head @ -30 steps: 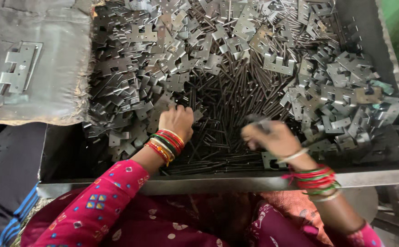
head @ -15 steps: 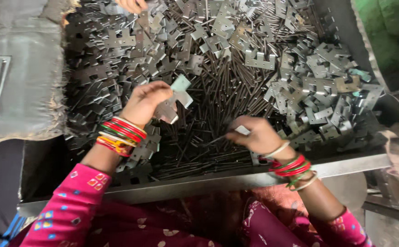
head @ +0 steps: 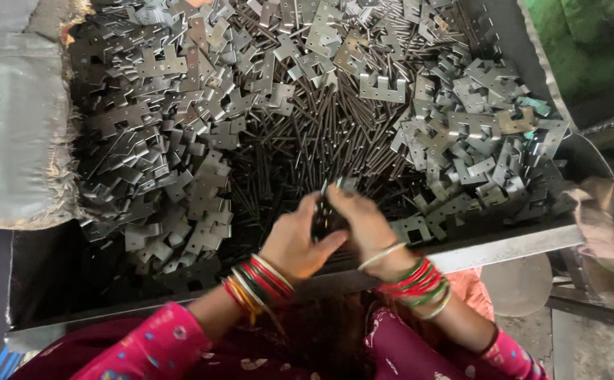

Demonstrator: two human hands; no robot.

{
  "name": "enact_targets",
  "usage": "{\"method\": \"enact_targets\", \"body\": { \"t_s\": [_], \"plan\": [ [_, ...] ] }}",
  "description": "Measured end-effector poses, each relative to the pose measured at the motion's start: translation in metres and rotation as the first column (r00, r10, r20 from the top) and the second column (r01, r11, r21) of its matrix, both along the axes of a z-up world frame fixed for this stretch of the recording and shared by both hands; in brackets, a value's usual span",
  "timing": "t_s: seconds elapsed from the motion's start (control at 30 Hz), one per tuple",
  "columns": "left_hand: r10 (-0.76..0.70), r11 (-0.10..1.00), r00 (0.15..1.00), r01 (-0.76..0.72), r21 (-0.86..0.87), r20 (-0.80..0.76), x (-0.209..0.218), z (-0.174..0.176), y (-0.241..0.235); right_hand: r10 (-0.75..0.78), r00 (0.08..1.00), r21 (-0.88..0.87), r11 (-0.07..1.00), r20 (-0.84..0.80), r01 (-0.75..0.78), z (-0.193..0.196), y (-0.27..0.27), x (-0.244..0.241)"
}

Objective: The person sorts small metal hinge plates and pins from a large tray by hand, picking up individual components and organizing them within the workspace.

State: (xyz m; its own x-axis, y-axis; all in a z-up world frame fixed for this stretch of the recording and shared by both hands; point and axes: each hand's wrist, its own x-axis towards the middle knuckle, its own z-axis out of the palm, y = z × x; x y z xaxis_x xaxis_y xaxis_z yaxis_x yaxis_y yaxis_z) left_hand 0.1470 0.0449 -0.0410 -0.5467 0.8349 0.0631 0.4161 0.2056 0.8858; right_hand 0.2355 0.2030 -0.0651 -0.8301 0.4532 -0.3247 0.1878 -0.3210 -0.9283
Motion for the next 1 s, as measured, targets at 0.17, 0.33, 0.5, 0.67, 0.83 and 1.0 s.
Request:
{"method": "enact_targets", "body": {
  "t_s": [0.17, 0.33, 0.5, 0.67, 0.83, 1.0],
  "plan": [
    [0.215, 0.964, 0.961, -0.18, 0.194, -0.176, -0.028, 0.013, -0.016, 0.37, 0.923, 0.261, 0.885, 0.104, -0.384, -0.012, 0.015, 0.013],
    [0.397, 0.89, 0.716, -0.452, 0.052, -0.574, -0.121, 0.072, -0.067, 0.018, 0.555, 0.555, -0.032, 0.832, -0.831, -0.013, 0.069, 0.029],
    [0.269, 0.508, 0.141, -0.861, 0.016, -0.953, -0.238, 0.081, -0.179, 0.031, 0.394, 0.394, -0.119, 0.919, -0.911, -0.025, 0.083, 0.027],
    [0.143, 0.231, -0.004, -0.972, 0.037, -0.99, -0.315, 0.041, -0.3, 0.042, 0.377, 0.38, -0.108, 0.925, -0.919, -0.025, 0.081, 0.027],
    [0.288, 0.34, -0.176, -0.9, 0.272, -0.941, -0.3, 0.045, -0.291, 0.112, 0.4, 0.409, -0.072, 0.909, -0.91, -0.035, 0.082, 0.024],
    [0.424, 0.558, 0.143, -0.819, 0.133, -0.894, -0.24, 0.091, -0.182, 0.005, 0.392, 0.391, -0.092, 0.92, -0.916, -0.026, 0.073, 0.022]
  ]
}}
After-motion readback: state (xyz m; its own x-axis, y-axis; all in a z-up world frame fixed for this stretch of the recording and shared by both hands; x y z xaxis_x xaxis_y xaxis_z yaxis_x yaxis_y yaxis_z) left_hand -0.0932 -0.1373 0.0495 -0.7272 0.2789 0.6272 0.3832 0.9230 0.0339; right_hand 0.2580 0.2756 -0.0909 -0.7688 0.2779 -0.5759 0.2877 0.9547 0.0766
